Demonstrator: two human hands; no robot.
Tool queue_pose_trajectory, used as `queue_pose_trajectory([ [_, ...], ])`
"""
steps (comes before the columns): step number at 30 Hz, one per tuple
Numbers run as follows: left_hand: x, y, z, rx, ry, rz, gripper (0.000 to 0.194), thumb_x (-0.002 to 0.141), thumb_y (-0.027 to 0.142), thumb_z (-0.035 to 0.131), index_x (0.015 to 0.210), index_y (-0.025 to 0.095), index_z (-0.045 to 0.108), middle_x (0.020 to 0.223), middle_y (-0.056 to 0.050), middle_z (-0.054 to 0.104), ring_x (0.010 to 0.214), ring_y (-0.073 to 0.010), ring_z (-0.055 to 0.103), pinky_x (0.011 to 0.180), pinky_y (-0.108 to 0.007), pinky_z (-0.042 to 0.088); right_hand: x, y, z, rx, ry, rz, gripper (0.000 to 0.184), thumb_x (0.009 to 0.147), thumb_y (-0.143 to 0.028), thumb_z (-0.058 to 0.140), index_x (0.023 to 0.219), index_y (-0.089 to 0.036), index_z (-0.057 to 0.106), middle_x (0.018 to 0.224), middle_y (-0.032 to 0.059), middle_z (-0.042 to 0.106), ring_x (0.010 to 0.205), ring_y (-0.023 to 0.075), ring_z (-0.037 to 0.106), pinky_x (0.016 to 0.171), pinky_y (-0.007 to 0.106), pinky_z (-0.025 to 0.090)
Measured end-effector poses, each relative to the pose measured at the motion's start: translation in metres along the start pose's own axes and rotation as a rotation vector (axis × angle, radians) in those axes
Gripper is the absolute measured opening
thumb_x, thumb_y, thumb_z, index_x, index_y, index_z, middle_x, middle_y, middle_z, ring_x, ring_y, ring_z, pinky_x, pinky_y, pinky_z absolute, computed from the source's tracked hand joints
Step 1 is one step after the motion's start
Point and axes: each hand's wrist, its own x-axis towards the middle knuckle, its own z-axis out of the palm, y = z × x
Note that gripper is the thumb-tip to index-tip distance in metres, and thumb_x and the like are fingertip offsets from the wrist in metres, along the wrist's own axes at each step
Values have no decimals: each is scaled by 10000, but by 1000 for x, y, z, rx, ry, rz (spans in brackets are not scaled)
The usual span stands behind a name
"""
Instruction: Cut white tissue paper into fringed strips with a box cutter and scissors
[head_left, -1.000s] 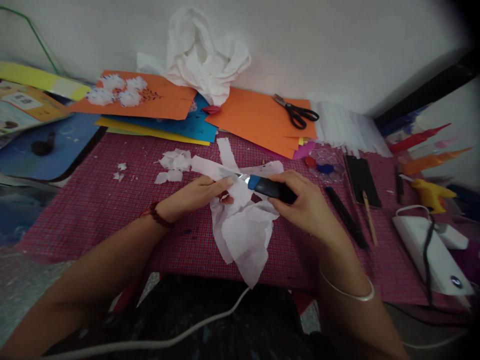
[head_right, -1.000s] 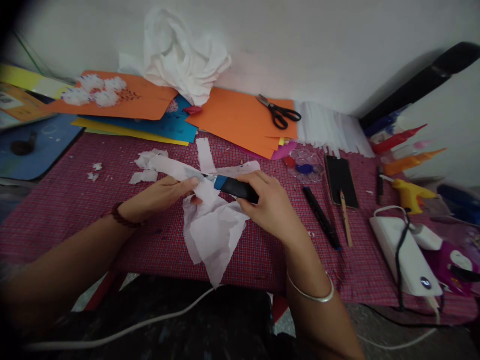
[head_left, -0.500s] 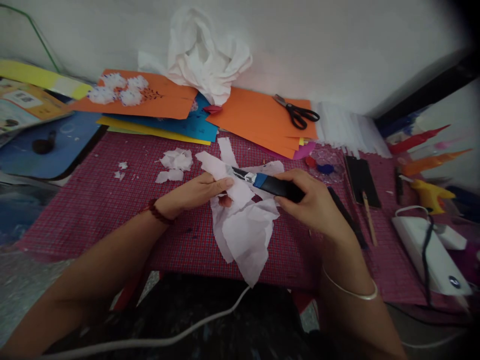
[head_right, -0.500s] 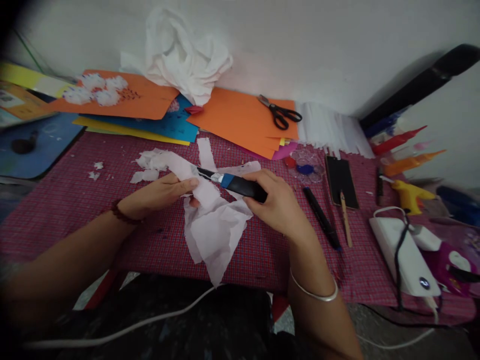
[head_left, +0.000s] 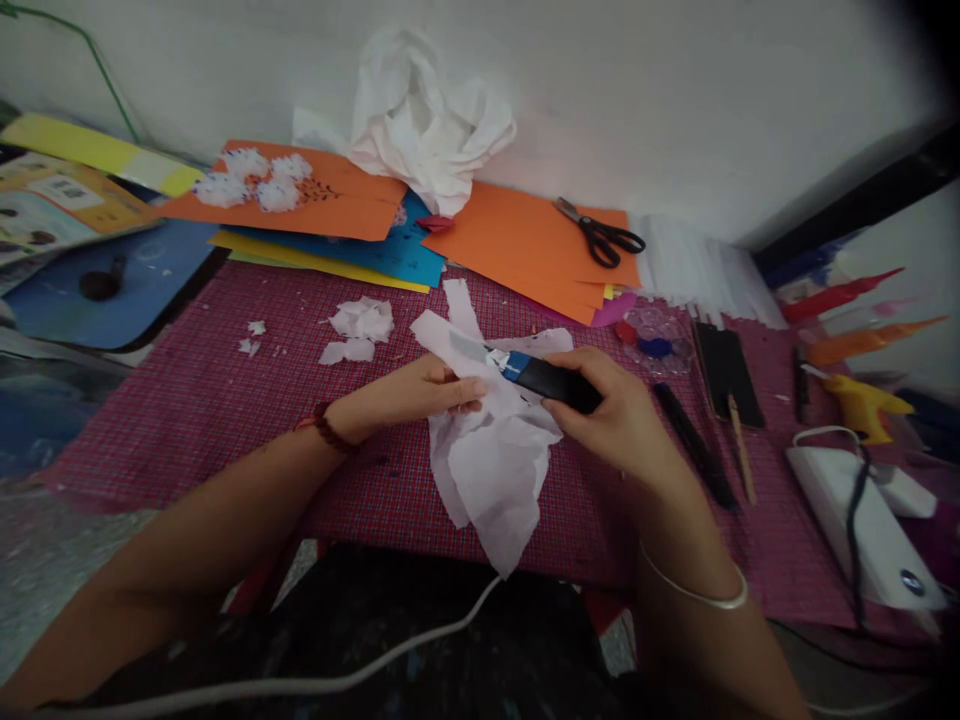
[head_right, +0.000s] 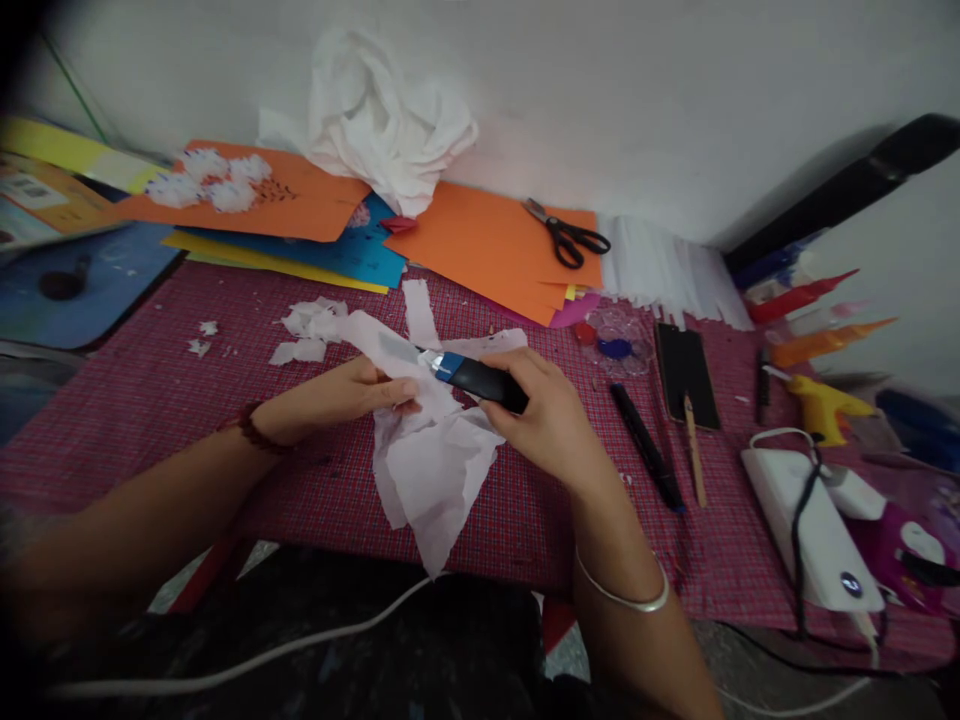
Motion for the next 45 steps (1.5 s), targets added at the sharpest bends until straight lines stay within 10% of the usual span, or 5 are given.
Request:
queue_pose_trajectory([
  [11,8,-16,-4,-525,255,75,308,776,458,807,828,166,722,785,-48,732,684,-134,656,624,-247,498,-2,4,-7,-61,41,34,349,821,-166,683,1159,-252,679,1105,70,758,1025,284,717,898,440,560],
  [21,10,-6,0,-309,461,26,269,849,328,713,642,165,661,620,-14,681,573,-90,552,594,-238,448,-2,4,-7,-93,20,45,368,824,-157,672,1178,-257,675,1103,72,746,1022,295,707,894,451,559],
  [45,6,-2,14,-281,350,-73,144,696,225,725,630,168,609,605,18,613,567,-92,527,570,-230,443,1,-4,2,-109,-37,19,360,831,-126,657,1164,-263,673,1085,78,751,1019,308,706,866,460,553],
])
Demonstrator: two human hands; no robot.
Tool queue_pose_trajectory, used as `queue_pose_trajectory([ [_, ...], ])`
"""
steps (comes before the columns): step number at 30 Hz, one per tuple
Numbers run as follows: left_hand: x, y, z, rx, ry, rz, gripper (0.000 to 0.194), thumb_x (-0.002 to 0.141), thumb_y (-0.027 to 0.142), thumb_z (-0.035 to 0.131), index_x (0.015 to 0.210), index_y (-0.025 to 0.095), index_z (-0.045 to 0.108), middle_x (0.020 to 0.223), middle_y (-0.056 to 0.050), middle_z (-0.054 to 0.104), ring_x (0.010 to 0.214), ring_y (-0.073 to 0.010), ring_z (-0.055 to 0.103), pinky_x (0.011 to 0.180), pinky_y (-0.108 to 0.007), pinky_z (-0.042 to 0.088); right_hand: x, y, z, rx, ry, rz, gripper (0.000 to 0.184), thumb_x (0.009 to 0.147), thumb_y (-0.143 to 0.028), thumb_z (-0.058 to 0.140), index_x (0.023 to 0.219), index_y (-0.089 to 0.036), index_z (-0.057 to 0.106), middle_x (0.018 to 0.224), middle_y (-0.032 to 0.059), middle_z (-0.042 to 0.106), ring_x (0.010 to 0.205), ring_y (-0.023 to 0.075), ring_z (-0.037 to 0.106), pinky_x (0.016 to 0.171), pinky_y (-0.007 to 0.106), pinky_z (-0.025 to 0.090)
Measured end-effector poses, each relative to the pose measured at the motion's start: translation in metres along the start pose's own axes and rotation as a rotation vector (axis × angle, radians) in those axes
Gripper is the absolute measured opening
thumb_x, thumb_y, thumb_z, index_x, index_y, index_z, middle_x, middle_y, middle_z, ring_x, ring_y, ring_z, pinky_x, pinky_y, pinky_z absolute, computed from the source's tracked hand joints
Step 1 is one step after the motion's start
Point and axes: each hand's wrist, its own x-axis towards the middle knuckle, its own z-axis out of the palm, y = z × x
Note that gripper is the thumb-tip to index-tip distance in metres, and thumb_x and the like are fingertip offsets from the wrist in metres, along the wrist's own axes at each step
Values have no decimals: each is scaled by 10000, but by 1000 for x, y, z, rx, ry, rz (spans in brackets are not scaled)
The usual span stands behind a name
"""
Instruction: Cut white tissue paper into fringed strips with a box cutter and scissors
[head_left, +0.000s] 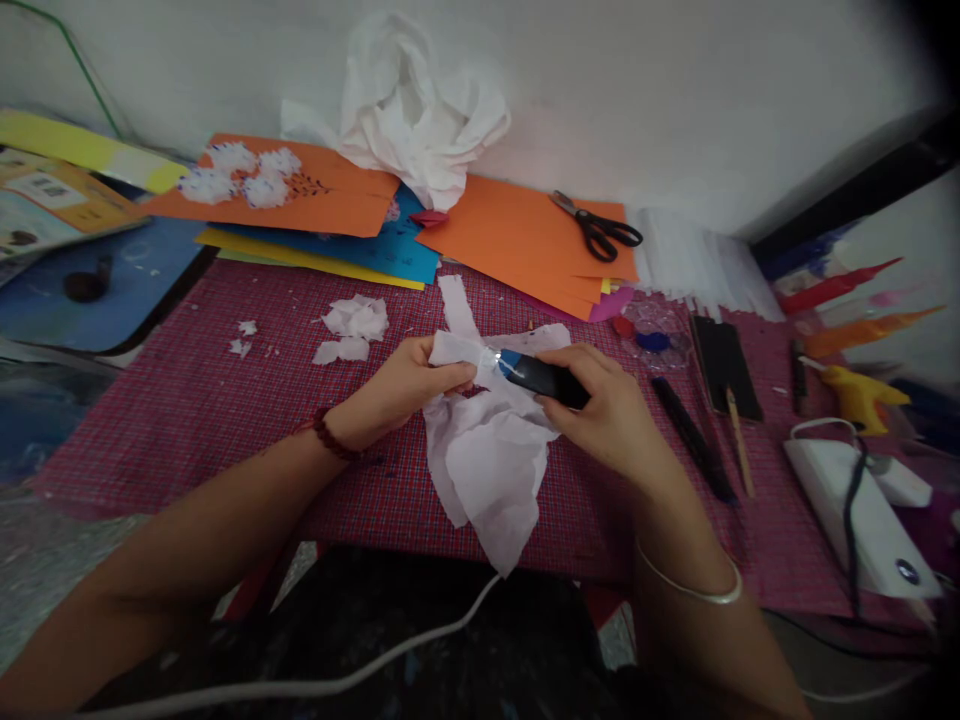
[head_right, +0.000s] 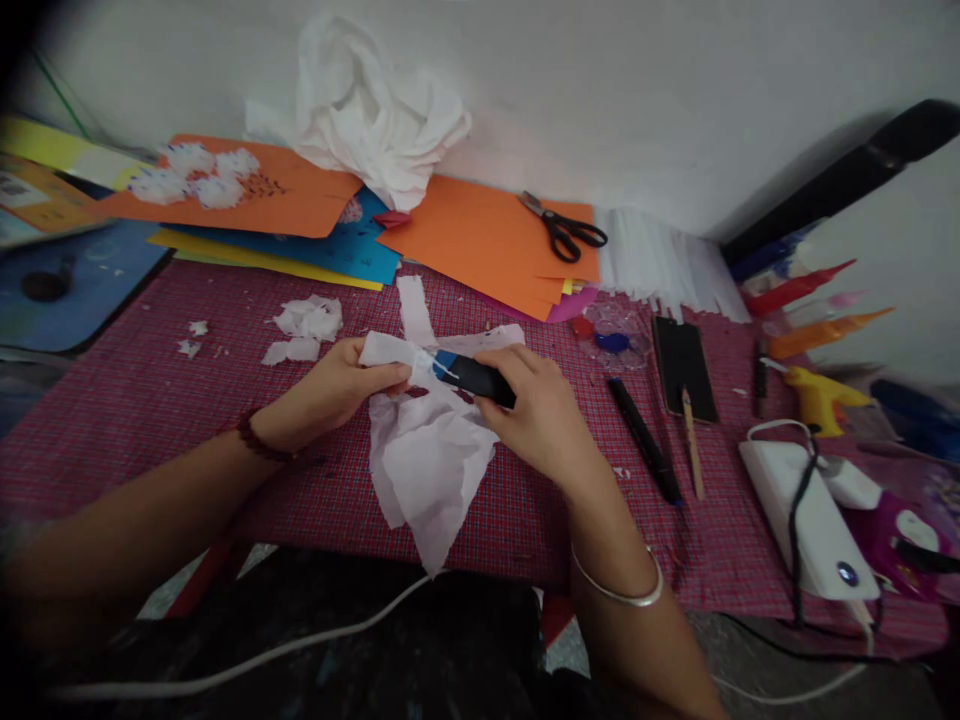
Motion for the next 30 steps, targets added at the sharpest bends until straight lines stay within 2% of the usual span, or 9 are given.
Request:
queue_pose_trajectory([
  [6,4,2,-19,-85,-156,-80,147,704,254,752,626,157,674,596,-16,649,552,-101,549,546,-233,430,-1,9,-11,36,-11,-21,354,823,-153,665,1161,-260,681,1075,71,757,991,293,719,869,450,571],
  [11,7,4,-31,-111,-192,-100,115,676,235,782,648,159,700,599,-19,670,542,-98,557,541,-225,433,-2,12,-17,51,-12,-3,363,808,-148,666,1158,-243,681,1077,77,758,1000,291,724,877,444,578],
  [17,3,5,-17,14,-165,-52,132,696,244,774,659,147,692,626,-9,666,569,-96,545,559,-218,433,-2,9,-7,73,-33,-38,350,823,-144,680,1159,-241,675,1081,76,757,997,286,720,878,439,575],
  [22,0,7,-6,68,-186,-83,100,694,199,720,636,166,645,595,25,622,549,-85,499,542,-208,417,-2,8,-3,68,-36,-16,347,831,-144,673,1160,-254,675,1101,71,753,1014,285,716,895,443,574],
  [30,1,10,-14,14,-263,-78,113,708,240,754,665,157,691,608,15,636,551,-79,504,560,-207,425,-2,13,-14,69,-9,6,332,810,-171,660,1133,-241,681,1057,80,755,981,292,723,867,448,581],
])
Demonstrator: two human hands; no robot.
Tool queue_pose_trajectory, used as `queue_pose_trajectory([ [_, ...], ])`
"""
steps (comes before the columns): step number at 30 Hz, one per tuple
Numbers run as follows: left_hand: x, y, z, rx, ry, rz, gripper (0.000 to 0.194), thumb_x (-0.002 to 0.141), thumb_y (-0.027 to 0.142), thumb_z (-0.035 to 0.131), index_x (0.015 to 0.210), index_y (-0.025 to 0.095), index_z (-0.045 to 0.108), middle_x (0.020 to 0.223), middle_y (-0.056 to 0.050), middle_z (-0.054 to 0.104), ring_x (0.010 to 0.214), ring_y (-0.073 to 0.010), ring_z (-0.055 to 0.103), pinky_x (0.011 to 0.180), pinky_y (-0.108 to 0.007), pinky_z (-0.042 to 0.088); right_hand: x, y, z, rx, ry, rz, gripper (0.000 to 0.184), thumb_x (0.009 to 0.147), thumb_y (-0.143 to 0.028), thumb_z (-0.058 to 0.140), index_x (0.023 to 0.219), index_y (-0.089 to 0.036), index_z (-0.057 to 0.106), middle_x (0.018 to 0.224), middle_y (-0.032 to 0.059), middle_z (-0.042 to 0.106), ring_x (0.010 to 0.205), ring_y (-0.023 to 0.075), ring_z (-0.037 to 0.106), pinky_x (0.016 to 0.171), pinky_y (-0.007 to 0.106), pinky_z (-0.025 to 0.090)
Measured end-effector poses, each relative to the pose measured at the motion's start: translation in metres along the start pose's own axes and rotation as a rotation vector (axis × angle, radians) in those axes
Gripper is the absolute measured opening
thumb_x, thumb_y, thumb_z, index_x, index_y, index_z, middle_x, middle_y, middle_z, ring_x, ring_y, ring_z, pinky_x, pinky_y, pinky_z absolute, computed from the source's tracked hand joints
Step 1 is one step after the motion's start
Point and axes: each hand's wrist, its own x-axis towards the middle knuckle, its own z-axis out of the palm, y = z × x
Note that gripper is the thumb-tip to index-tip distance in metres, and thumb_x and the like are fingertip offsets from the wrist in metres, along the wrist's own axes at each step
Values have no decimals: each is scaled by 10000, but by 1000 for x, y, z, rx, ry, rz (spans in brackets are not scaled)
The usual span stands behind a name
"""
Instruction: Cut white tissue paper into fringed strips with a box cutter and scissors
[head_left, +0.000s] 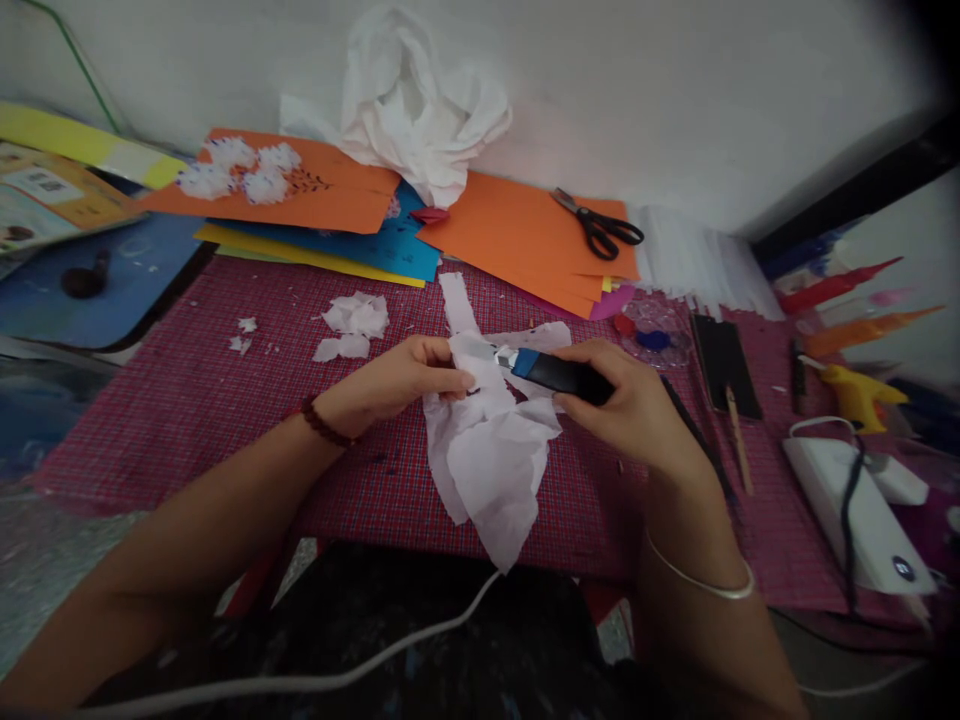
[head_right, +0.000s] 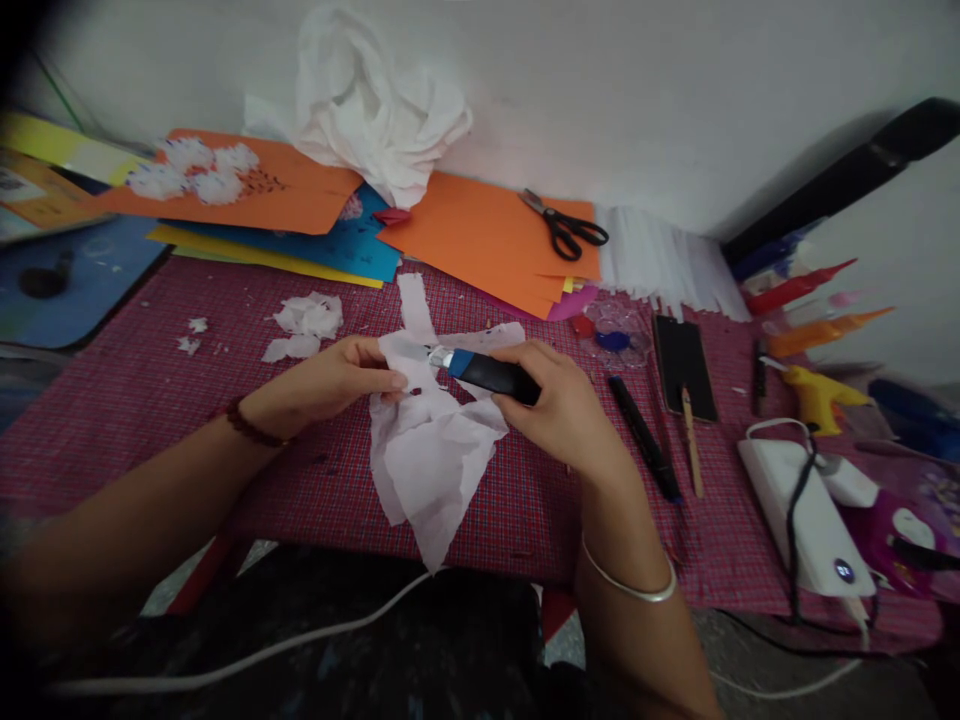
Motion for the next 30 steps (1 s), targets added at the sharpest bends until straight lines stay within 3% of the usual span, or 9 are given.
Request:
queue_pose_trajectory([
  [5,-2,4,-2,47,-17,27,120,736,245,761,818,157,748,783,-37,746,678,-123,622,649,-238,497,0,-1,-1,18,-23,-15,344,815,-172,664,1152,-240,677,1077,84,756,1000,293,724,879,455,584],
  [11,-3,3,0,171,69,100,249,832,374,709,713,156,709,660,-27,703,606,-113,592,625,-229,497,1,-2,2,11,-27,-36,341,825,-156,662,1157,-232,677,1089,91,759,1008,288,726,884,447,582],
  [17,-4,5,5,286,124,83,301,885,317,638,634,155,677,605,-7,667,557,-95,558,588,-209,469,0,0,2,-5,0,-39,361,815,-158,674,1167,-237,675,1079,83,756,1010,297,724,878,449,580],
  [25,-3,-2,6,242,120,5,362,874,317,678,552,153,664,591,-30,687,553,-89,568,571,-202,433,-1,-5,10,18,-16,-38,363,825,-123,660,1165,-250,672,1095,67,750,1008,285,717,887,436,572],
  [30,0,-12,2,46,32,-27,318,836,321,726,567,157,686,578,-27,684,554,-95,590,590,-214,458,0,-6,11,32,-16,-55,367,821,-124,661,1164,-256,672,1086,64,755,1007,286,719,886,441,576],
])
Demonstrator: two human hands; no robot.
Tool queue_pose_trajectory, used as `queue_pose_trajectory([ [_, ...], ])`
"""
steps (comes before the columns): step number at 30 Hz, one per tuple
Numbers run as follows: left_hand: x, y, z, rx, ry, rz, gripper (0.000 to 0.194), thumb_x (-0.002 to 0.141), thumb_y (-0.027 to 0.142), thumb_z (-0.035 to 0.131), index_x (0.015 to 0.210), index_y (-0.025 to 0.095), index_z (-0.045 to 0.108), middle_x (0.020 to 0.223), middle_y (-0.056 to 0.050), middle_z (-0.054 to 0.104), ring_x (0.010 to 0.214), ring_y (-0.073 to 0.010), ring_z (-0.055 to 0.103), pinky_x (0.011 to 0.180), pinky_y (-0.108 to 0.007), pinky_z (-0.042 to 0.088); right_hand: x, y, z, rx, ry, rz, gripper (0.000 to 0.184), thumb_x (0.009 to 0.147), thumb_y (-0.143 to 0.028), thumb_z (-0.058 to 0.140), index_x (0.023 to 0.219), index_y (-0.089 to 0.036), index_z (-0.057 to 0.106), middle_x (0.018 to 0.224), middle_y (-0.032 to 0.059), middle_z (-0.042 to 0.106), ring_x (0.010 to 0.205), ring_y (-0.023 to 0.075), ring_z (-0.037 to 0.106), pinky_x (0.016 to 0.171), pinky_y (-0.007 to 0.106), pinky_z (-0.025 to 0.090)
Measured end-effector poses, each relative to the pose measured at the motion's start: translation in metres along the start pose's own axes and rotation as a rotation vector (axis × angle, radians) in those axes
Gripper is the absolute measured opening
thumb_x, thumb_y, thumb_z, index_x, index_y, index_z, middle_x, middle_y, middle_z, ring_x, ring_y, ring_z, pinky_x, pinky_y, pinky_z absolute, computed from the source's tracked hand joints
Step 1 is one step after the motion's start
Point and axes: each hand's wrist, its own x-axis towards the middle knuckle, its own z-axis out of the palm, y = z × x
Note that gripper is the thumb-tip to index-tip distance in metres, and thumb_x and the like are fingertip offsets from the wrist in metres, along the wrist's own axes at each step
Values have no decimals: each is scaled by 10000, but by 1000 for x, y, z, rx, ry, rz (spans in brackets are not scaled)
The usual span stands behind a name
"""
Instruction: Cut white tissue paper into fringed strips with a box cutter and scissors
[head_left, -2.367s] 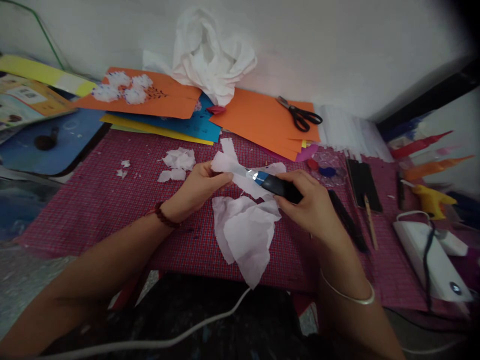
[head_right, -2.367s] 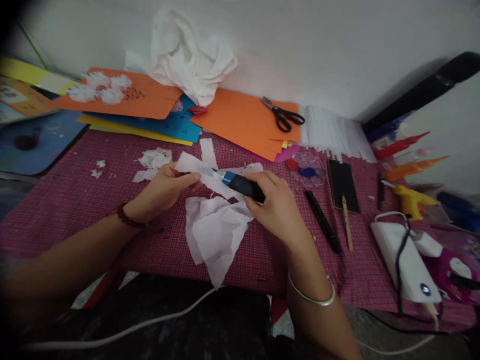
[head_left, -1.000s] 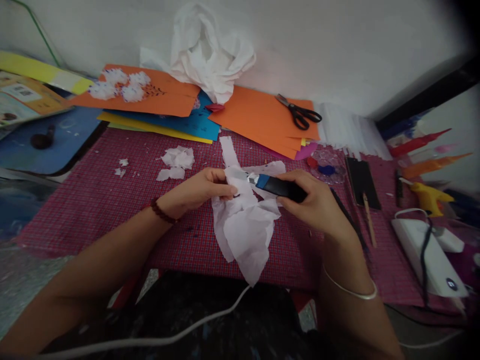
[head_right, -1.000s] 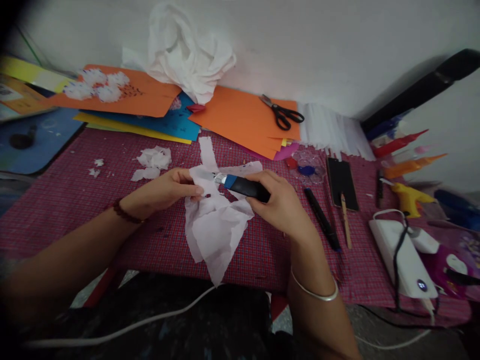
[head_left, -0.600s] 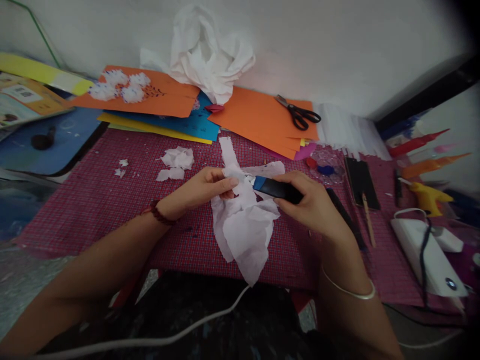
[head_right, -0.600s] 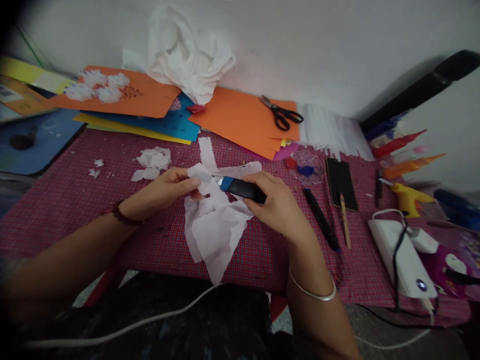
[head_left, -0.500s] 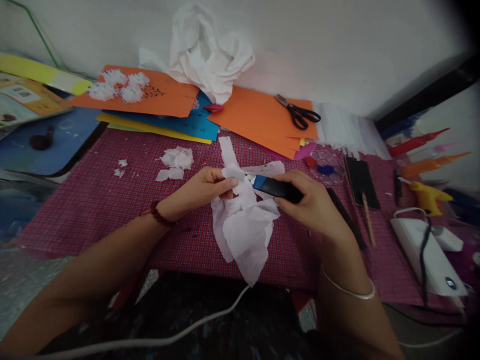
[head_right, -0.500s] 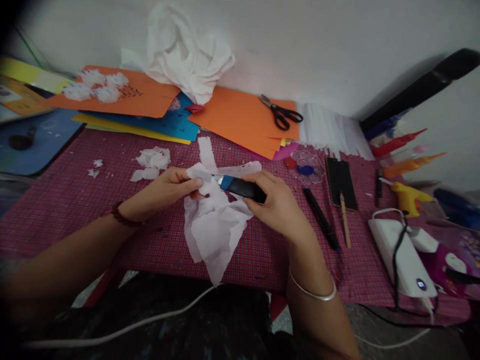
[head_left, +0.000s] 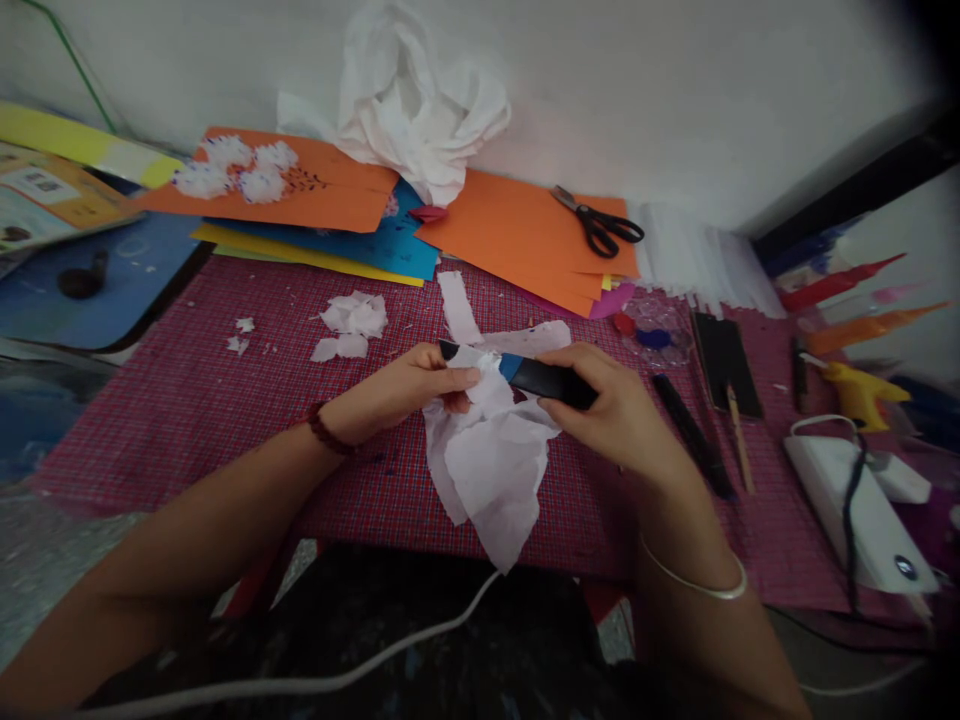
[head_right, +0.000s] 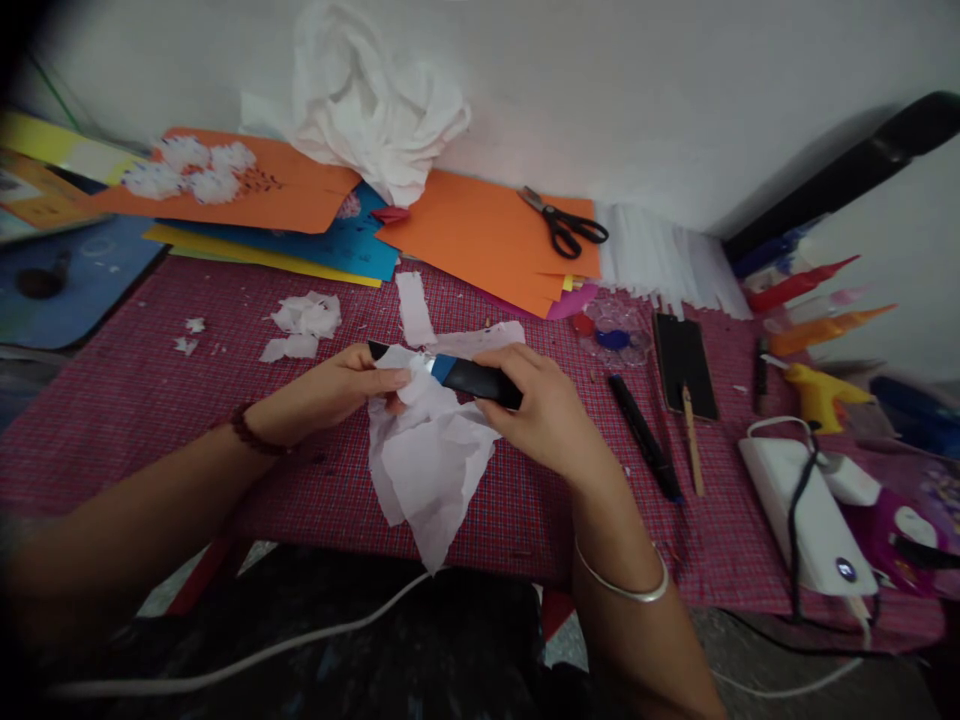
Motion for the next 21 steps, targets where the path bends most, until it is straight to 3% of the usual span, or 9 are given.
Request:
queue_pose_trajectory([
  [7,0,0,-12,-77,-62,8,239,792,344,768,647,156,744,613,-36,719,558,-104,611,583,-221,463,-2,8,-15,-9,-11,41,374,804,-137,677,1158,-257,684,1079,75,750,997,300,721,877,466,579],
  [16,-1,2,-9,24,-98,-22,242,776,339,780,620,158,738,613,-36,720,575,-107,614,579,-210,459,-1,3,-6,30,-22,12,371,790,-122,653,1136,-250,686,1056,57,757,984,280,723,867,421,576],
  [21,-2,3,-12,22,-159,25,254,788,371,771,639,166,754,639,-38,734,597,-115,624,609,-223,480,-3,11,-13,31,0,55,376,780,-159,679,1140,-265,694,1086,58,756,999,292,721,885,458,578],
])
